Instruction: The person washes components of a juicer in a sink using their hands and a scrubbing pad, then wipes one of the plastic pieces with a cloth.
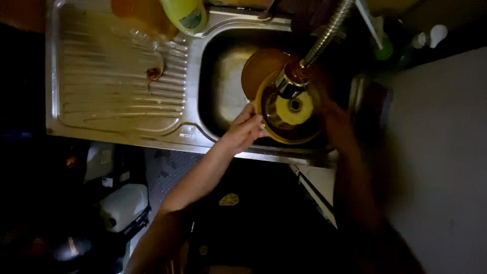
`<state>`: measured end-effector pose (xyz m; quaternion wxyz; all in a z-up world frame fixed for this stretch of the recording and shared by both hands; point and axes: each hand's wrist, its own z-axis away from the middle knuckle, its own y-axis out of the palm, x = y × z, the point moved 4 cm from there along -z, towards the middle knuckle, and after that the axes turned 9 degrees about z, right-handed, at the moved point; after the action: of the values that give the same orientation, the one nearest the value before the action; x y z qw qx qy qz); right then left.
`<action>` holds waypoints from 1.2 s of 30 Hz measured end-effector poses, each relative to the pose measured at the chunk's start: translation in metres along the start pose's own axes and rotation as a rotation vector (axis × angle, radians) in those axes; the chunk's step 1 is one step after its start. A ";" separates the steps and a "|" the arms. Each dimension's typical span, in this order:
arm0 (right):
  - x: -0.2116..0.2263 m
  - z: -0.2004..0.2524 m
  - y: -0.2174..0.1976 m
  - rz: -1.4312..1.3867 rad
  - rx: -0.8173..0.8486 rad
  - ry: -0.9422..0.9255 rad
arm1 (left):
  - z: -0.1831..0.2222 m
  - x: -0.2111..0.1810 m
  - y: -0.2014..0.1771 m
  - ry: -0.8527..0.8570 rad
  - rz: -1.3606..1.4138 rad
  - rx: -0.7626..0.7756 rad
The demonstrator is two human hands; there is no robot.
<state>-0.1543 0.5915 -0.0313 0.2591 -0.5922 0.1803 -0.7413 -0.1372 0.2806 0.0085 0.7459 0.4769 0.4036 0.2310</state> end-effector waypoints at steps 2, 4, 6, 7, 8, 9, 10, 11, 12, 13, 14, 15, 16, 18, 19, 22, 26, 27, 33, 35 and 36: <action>-0.005 -0.009 0.047 -0.047 0.134 -0.201 | 0.023 -0.021 -0.007 0.101 -0.220 -0.121; -0.006 -0.024 0.078 -0.409 0.326 -0.058 | 0.041 -0.039 -0.001 0.236 -0.439 -0.126; 0.010 -0.047 0.103 -0.639 0.405 -0.067 | 0.058 -0.055 0.017 0.401 -0.654 -0.008; 0.023 -0.063 0.110 -0.689 0.387 -0.153 | 0.065 -0.064 0.025 0.451 -0.912 -0.014; 0.032 -0.072 0.114 -0.737 0.372 -0.243 | 0.072 -0.072 0.033 0.498 -1.170 -0.024; 0.032 -0.075 0.114 -0.626 0.299 -0.180 | 0.077 -0.078 0.041 0.540 -1.430 -0.036; 0.031 -0.077 0.114 -0.519 0.238 -0.136 | 0.080 -0.083 0.047 0.548 -1.586 -0.027; 0.030 -0.080 0.113 -0.422 0.188 -0.114 | 0.083 -0.087 0.051 0.552 -1.743 -0.019; 0.030 -0.081 0.114 -0.349 0.163 -0.133 | 0.085 -0.088 0.054 0.551 -1.897 -0.010; 0.029 -0.081 0.113 -0.291 0.145 -0.152 | 0.087 -0.091 0.056 0.596 -1.989 -0.009; 0.028 -0.084 0.112 -0.238 0.130 -0.175 | 0.087 -0.093 0.057 0.645 -2.080 -0.006; 0.027 -0.085 0.110 -0.188 0.119 -0.195 | 0.087 -0.094 0.058 0.693 -2.171 -0.003; 0.026 -0.086 0.109 -0.142 0.109 -0.214 | 0.086 -0.094 0.059 0.736 -2.176 0.012; 0.026 -0.085 0.105 -0.060 0.097 -0.252 | 0.084 -0.092 0.061 0.818 -2.184 0.047; 0.028 -0.082 0.102 -0.023 0.096 -0.276 | 0.082 -0.090 0.061 0.824 -2.220 0.064; 0.044 -0.067 0.085 0.153 0.084 -0.422 | 0.069 -0.082 0.060 0.848 -2.298 0.132; 0.074 -0.032 0.060 -0.294 0.168 -0.032 | 0.026 -0.070 0.056 0.726 -2.364 0.197; 0.091 -0.022 0.052 -0.323 0.093 -0.193 | 0.014 -0.065 0.059 0.655 -2.386 0.202; 0.091 0.003 0.042 -0.432 -0.246 -0.361 | -0.054 -0.051 0.096 0.671 -2.296 0.121; 0.080 0.004 0.033 -0.605 -0.216 -0.332 | -0.059 -0.044 0.094 0.432 -2.207 0.151; 0.078 0.004 0.031 -0.692 -0.191 -0.315 | -0.058 -0.040 0.092 0.314 -2.154 0.153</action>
<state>-0.1578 0.5200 0.0129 -0.0382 -0.7460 -0.0038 -0.6648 -0.2040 0.3218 0.0937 0.4652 -0.1164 0.7134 -0.5110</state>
